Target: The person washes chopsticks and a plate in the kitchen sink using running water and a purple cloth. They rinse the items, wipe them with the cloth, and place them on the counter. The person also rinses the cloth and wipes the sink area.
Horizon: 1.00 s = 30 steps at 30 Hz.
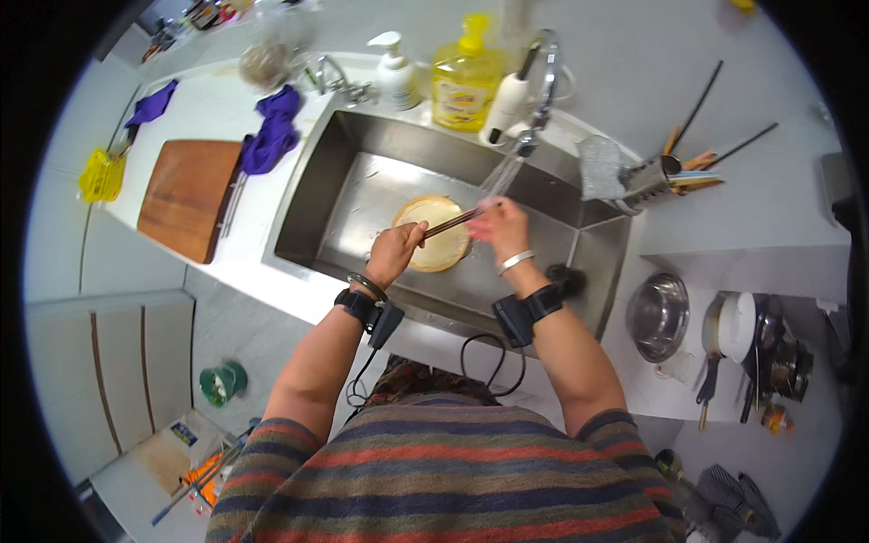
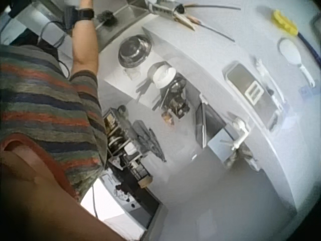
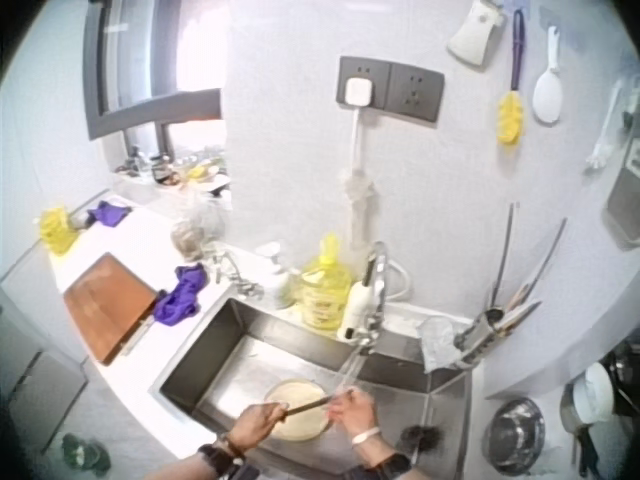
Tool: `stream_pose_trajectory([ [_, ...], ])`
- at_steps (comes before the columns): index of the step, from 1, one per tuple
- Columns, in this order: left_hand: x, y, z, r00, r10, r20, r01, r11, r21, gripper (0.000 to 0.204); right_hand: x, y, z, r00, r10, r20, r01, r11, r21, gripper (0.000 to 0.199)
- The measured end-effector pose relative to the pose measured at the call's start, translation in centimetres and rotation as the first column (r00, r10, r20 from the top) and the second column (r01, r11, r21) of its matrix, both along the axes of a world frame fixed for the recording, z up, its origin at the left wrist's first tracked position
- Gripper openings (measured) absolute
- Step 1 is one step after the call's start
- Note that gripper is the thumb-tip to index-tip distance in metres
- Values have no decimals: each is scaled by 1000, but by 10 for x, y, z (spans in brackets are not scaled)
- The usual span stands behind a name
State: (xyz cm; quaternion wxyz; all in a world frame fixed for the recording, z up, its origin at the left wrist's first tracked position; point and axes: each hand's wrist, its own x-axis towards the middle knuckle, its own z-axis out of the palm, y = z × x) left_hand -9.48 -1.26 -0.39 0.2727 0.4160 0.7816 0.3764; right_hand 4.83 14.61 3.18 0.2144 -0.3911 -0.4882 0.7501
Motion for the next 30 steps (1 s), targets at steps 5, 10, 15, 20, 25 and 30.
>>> stream_pose_trajectory([
  [5, 34, 45, 27, 973, -185, 136, 158, 970, 184, 38, 23, 1, 10, 999, -12, -36, 5, 980, -201, 20],
  [10, 33, 46, 42, 941, -300, 160, 284, 952, 115, 37, 57, 27, 54, 998, -64, -13, 64, 997, 45, 17],
  [15, 26, 42, 22, 929, -311, 202, 297, 950, 95, 39, 98, 43, 106, 993, -111, -45, 118, 970, 212, 16],
  [20, 10, 26, -22, 963, -172, 208, 190, 979, -71, 24, 124, 48, 131, 994, -64, 84, 16, 877, 480, 16],
  [25, -13, -12, -61, 983, -158, 89, 180, 903, -389, 53, 158, 75, 178, 961, -271, 61, 177, 768, 616, 17],
  [30, -25, -31, -79, 971, -200, 133, 238, 877, -418, 49, 199, 127, 249, 777, -614, -138, 423, 348, 837, 18],
])
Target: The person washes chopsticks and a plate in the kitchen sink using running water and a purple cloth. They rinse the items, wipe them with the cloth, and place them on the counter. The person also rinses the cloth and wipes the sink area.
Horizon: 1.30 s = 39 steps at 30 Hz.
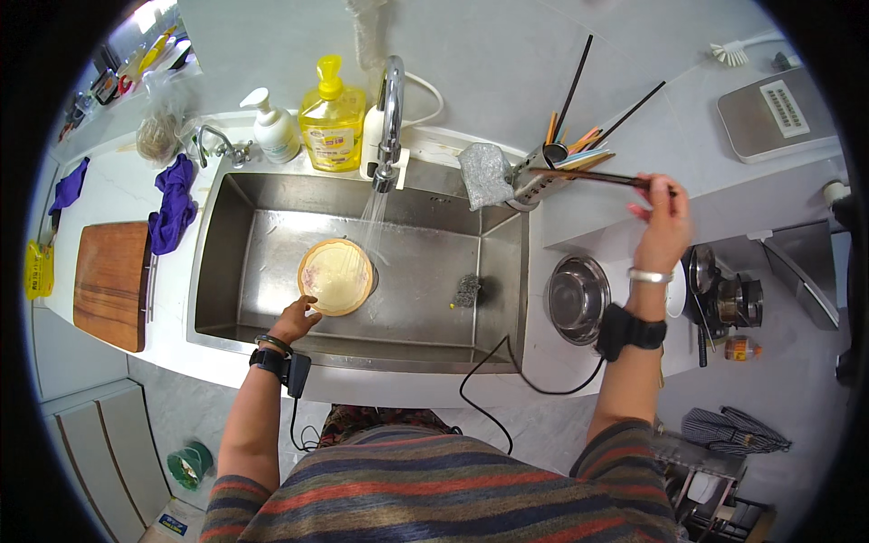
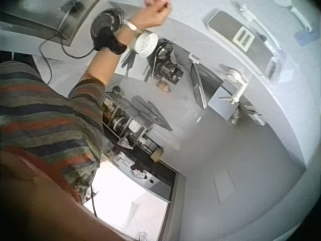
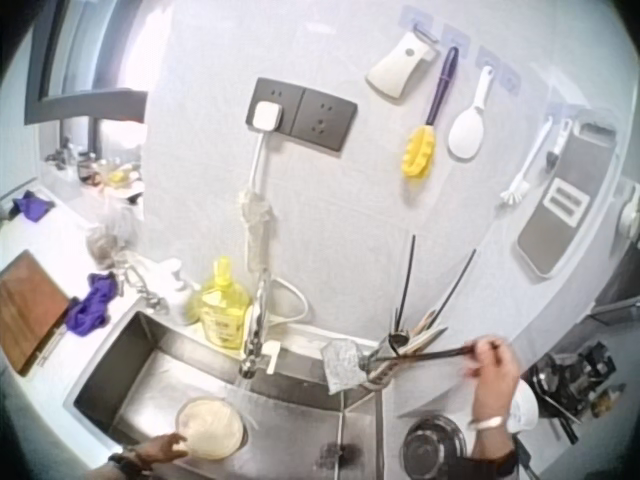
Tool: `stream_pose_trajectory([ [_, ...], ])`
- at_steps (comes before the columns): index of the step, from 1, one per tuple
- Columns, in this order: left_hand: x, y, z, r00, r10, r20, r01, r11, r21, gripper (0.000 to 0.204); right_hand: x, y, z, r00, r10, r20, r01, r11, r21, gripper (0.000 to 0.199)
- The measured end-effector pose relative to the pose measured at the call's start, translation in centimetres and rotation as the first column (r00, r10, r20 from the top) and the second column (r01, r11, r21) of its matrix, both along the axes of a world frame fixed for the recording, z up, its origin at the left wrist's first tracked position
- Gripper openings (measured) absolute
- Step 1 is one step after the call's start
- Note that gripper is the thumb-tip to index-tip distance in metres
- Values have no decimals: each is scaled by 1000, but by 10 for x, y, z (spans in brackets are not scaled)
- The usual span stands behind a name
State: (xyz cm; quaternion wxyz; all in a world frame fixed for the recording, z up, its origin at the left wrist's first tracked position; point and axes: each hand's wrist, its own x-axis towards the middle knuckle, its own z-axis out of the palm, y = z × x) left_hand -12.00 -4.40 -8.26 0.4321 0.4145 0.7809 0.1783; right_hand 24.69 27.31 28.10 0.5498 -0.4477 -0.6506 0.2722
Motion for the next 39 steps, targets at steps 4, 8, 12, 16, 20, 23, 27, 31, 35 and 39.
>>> stream_pose_trajectory([
  [4, -4, -2, 2, 999, 15, 45, -16, 1000, 8, 49, 7, 51, 6, 992, -105, 65, 101, 992, 70, 18],
  [8, -9, 2, 10, 976, 154, 156, -124, 974, -187, 55, -6, 111, -34, 973, -81, 216, 107, 988, -110, 22],
  [12, -21, 10, 10, 886, 375, 274, -299, 912, -280, 65, -9, 121, -67, 885, -173, 433, 274, 944, -182, 37],
  [16, -44, 29, -14, 846, 452, 282, -317, 853, -414, 67, 2, 60, -82, 981, -116, 157, 112, 993, 37, 61],
  [20, -64, 50, -62, 819, 494, 291, -282, 789, -546, 55, 7, -38, -120, 993, 117, -19, -112, 870, -480, 46],
  [23, -66, 57, -103, 947, 278, 162, -183, 879, -439, 44, 11, -97, -144, 987, 127, -94, -157, 705, -692, 41],
  [27, -62, 56, -142, 866, 455, 209, -331, 833, -442, 34, 24, -131, -158, 985, 76, -154, -169, 595, -785, 38],
  [31, -57, 58, -151, 780, 550, 300, -373, 793, -482, 27, 31, -139, -160, 976, 34, -213, -193, 580, -792, 36],
  [35, -43, 65, -133, 704, 593, 390, -387, 781, -489, 23, 21, -145, -163, 975, 53, -217, -209, 561, -801, 33],
  [39, -22, 73, -92, 684, 573, 451, -408, 813, -415, 17, 4, -154, -169, 961, 182, -208, -274, 521, -809, 31],
])
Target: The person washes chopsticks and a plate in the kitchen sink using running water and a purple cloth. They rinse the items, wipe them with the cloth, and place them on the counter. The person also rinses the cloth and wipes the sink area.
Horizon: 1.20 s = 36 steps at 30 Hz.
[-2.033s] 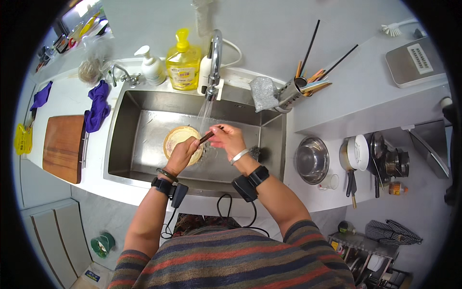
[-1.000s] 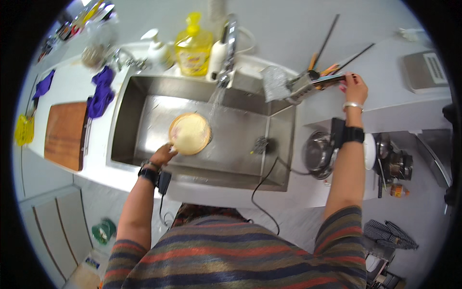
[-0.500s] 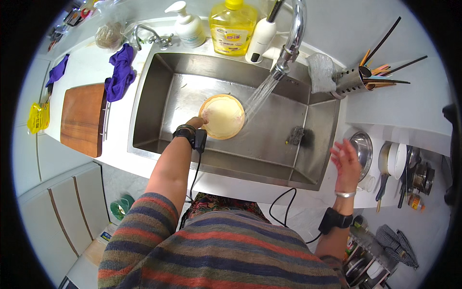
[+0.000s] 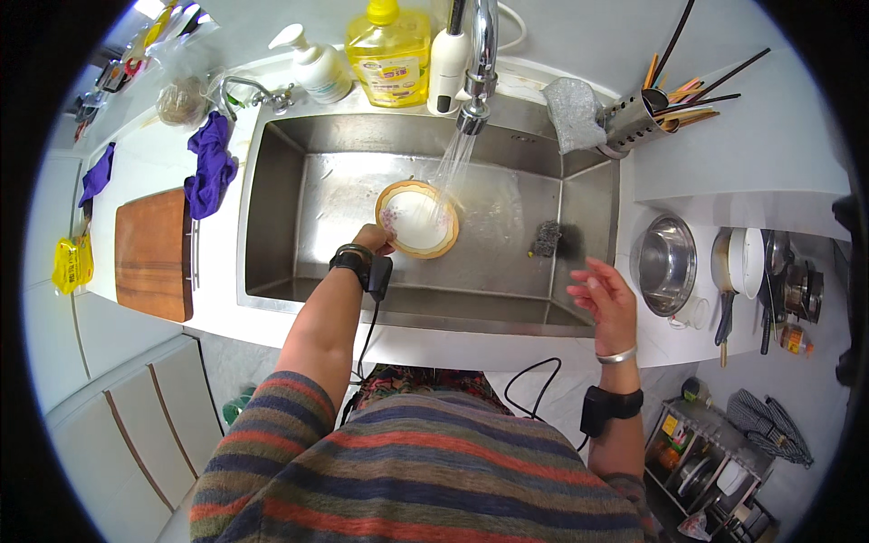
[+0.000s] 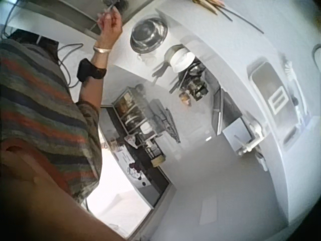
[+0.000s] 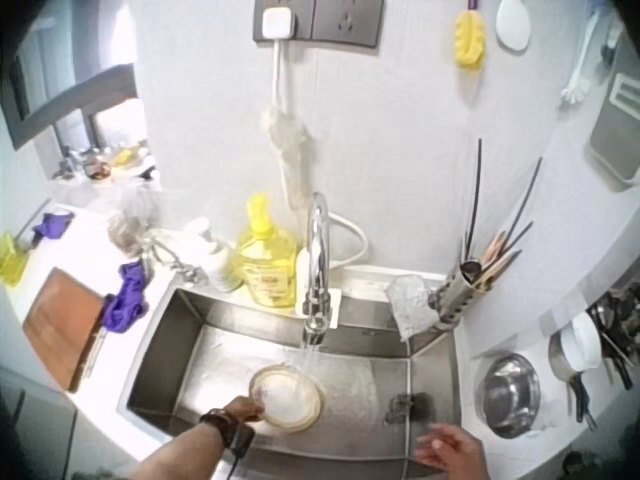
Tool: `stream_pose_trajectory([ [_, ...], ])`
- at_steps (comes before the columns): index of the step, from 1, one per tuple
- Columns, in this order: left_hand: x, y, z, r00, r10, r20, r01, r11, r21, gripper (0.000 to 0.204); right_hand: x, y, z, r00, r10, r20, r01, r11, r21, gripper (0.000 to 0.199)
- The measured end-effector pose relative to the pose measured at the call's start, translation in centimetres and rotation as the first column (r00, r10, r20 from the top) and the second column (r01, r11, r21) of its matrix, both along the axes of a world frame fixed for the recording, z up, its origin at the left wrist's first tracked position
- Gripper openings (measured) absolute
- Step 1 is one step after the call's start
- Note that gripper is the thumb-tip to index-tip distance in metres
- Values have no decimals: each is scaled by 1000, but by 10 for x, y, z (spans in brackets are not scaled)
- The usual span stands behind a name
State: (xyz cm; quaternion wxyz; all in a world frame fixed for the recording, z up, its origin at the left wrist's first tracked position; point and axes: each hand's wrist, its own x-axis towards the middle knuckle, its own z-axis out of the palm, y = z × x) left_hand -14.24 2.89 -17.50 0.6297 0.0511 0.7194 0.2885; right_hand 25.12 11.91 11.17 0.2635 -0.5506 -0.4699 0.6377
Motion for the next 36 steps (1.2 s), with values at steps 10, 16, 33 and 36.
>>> stream_pose_trajectory([
  [10, 5, -35, 129, 986, 165, 33, -167, 982, 93, 15, -83, -14, -75, 952, 153, -264, -268, 835, -481, 53],
  [16, 70, -63, 165, 911, 336, 240, -394, 881, 261, 18, -139, -40, -118, 835, -3, -550, -283, 855, -434, 51],
  [33, 140, -34, 164, 447, 713, 541, -895, 355, 271, 34, -129, -55, -96, 859, -132, -494, -87, 914, -396, 38],
  [36, 132, -34, 168, 779, 549, 303, -626, 660, 414, 37, -118, -40, -89, 897, 10, -441, -178, 923, -341, 36],
])
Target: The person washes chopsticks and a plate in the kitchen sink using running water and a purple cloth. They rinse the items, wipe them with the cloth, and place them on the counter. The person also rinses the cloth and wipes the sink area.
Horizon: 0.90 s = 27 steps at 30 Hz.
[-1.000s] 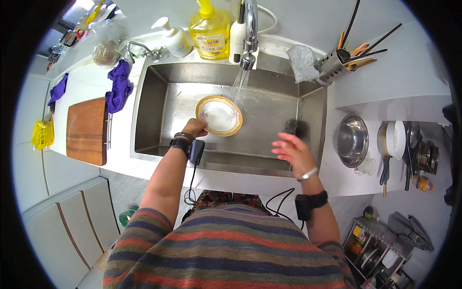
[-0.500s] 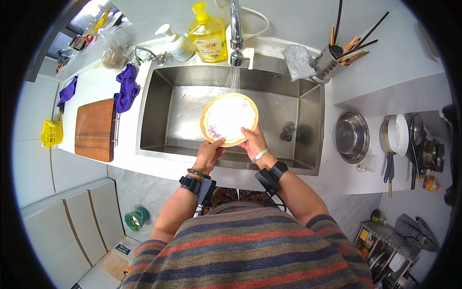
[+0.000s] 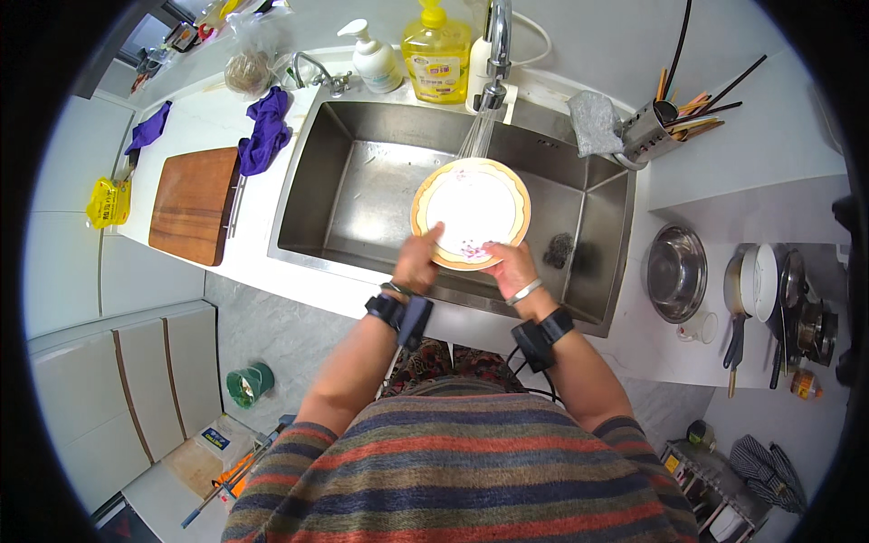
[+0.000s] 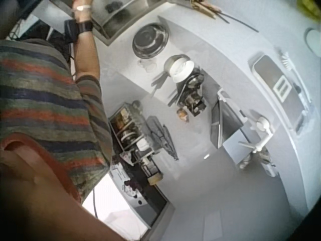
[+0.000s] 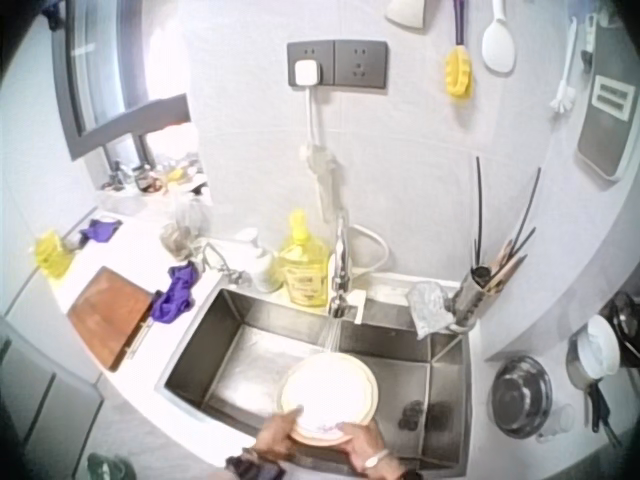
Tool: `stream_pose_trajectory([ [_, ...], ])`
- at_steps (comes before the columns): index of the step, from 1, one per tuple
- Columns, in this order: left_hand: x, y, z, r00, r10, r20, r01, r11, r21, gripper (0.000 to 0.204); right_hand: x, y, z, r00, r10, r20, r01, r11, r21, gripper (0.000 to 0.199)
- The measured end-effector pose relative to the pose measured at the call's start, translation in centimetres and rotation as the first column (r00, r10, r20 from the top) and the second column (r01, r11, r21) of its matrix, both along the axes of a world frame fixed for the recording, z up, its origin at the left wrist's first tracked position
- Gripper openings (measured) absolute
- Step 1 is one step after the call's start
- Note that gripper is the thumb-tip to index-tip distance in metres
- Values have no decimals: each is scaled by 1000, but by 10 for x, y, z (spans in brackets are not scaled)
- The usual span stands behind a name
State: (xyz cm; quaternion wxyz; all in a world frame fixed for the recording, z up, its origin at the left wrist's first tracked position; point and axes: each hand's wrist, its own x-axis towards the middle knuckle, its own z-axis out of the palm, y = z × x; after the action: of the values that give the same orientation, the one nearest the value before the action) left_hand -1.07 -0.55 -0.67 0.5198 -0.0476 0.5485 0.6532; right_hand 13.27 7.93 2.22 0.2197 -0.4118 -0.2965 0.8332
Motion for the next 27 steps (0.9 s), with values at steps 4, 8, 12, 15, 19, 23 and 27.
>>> stream_pose_trajectory([
  [4, -3, 2, 8, 994, 96, 46, -93, 994, -53, 42, -3, -3, 9, 998, 5, -61, -6, 1000, -14, 34],
  [8, 9, 6, 10, 958, 215, 191, -233, 970, 75, 40, -9, -8, 12, 992, -113, -54, 110, 992, -59, 36],
  [12, -3, 9, 4, 999, 46, 11, -47, 994, 95, 38, -2, 2, 3, 994, 102, 44, -103, 994, 24, 37],
  [15, -6, 8, -2, 995, 11, -102, -26, 989, -143, 41, 1, 5, -5, 990, 4, -140, -5, 1000, -6, 38],
  [19, 3, 9, -4, 972, 132, 195, -144, 988, 50, 42, -2, 2, -4, 998, -46, -47, 46, 999, 0, 39],
  [23, 0, 12, -5, 994, 79, 69, -87, 990, 114, 46, -5, 3, 7, 997, 64, -44, -63, 998, 5, 43],
  [27, -2, 13, -8, 934, 221, 281, -255, 963, 90, 43, -9, 0, 9, 986, -107, -131, 88, 986, -143, 48],
])
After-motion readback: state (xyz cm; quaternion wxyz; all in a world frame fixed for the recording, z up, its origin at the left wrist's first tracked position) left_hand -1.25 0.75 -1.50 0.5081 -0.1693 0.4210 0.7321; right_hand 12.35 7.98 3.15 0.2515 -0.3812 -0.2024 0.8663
